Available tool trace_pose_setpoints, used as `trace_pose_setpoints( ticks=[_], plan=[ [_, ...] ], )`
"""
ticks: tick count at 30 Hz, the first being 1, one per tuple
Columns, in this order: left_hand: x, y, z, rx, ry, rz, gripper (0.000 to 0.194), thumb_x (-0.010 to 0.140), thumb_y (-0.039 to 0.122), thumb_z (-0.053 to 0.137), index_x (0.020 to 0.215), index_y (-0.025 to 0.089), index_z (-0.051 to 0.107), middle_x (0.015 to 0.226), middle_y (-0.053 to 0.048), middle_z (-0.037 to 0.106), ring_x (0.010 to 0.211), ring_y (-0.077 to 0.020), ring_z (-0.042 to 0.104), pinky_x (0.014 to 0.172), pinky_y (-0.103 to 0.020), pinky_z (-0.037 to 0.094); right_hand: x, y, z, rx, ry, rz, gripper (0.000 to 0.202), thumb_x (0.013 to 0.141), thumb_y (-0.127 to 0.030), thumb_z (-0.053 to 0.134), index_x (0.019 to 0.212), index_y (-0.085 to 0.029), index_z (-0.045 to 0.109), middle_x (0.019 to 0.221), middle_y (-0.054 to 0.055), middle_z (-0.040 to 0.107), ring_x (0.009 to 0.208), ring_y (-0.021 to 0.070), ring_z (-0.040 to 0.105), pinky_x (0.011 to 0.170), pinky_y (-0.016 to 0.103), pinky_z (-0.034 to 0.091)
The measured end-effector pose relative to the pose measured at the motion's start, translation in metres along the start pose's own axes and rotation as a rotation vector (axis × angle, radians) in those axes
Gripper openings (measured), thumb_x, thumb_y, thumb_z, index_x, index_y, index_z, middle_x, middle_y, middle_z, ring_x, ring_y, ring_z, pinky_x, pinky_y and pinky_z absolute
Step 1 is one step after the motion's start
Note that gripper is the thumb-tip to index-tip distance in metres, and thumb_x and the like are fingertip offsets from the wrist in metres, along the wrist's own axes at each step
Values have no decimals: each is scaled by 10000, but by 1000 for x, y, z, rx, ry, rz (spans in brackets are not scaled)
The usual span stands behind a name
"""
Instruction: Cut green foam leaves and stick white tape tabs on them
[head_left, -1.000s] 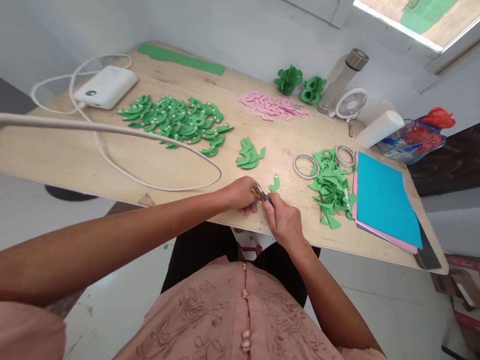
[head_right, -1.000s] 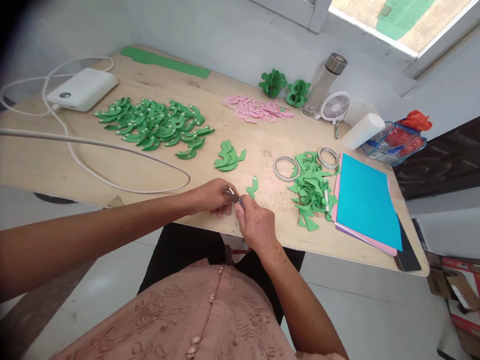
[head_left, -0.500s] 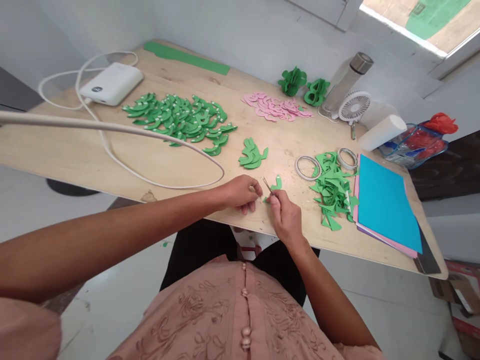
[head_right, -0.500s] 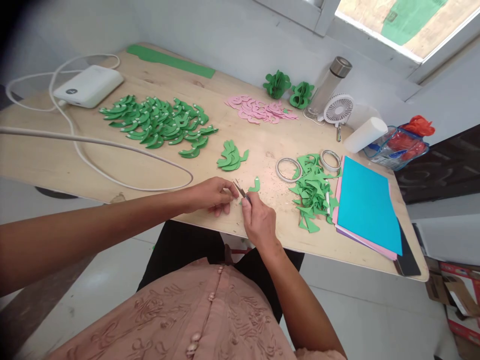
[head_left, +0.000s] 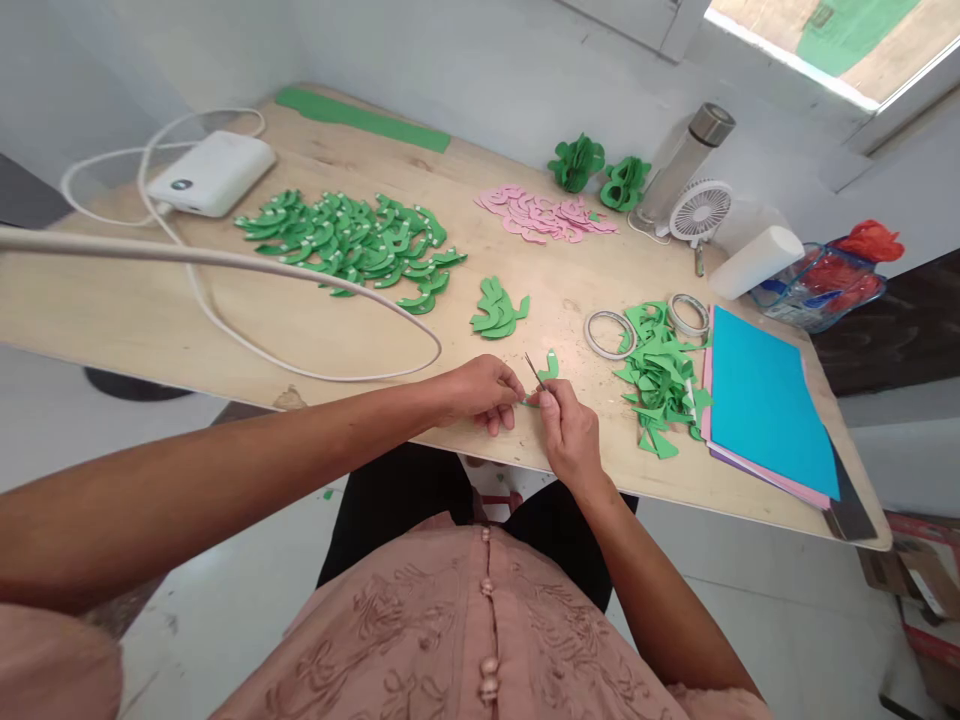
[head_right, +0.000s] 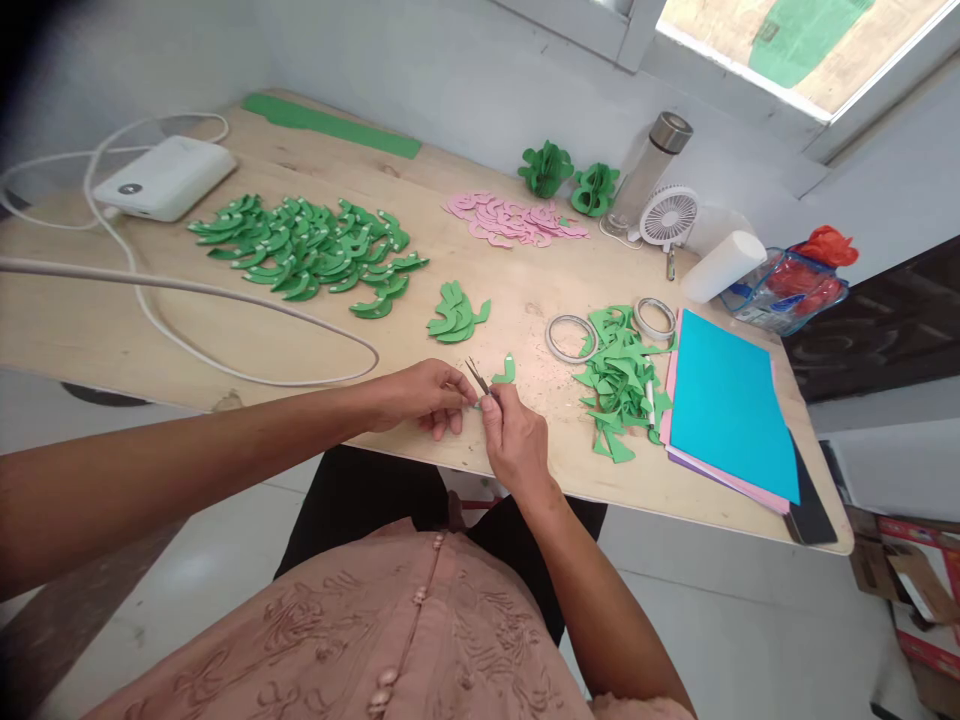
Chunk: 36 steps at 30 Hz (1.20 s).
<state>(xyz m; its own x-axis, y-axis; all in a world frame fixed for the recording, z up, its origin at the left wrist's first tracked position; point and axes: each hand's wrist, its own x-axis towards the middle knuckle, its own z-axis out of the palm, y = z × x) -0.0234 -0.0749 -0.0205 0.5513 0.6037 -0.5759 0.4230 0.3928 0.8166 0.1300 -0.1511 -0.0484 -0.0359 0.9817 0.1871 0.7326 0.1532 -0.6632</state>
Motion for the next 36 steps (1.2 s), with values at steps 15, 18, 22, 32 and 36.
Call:
trace_pose_setpoints(
  ticks=[15,18,22,32,36],
  plan=[
    [4,4,4,107,54,3,105,797,134,525,698,138,562,460,6,608,347,-101,518,353,-203,316,0,1,-1,59,46,-14,270,953,-344,310,1012,-196,527,844,51,702,768,180,669,664,256,459],
    [8,4,3,143,56,25,120,784,118,531,678,125,588,476,2,613,361,-95,527,357,-197,335,-2,1,0,23,30,-32,275,952,-348,313,1021,-193,529,853,59,700,751,181,667,665,260,457],
    [12,2,2,187,67,33,125,769,125,551,663,121,618,488,0,624,374,-96,541,358,-197,354,-3,1,1,-20,15,-54,285,954,-355,309,1028,-190,528,851,65,698,751,185,665,658,260,450],
    [10,9,4,237,94,-4,129,722,107,577,607,126,632,469,6,618,380,-94,545,354,-181,358,-4,-4,-4,-153,-31,-109,323,965,-353,274,999,-180,544,758,44,664,628,169,610,568,239,379],
    [9,10,5,259,105,-7,165,712,115,582,549,139,596,455,9,600,376,-93,537,349,-179,354,-4,-4,-6,-235,-59,-150,333,969,-355,266,1005,-176,545,762,51,665,620,168,601,539,235,345]
  ],
)
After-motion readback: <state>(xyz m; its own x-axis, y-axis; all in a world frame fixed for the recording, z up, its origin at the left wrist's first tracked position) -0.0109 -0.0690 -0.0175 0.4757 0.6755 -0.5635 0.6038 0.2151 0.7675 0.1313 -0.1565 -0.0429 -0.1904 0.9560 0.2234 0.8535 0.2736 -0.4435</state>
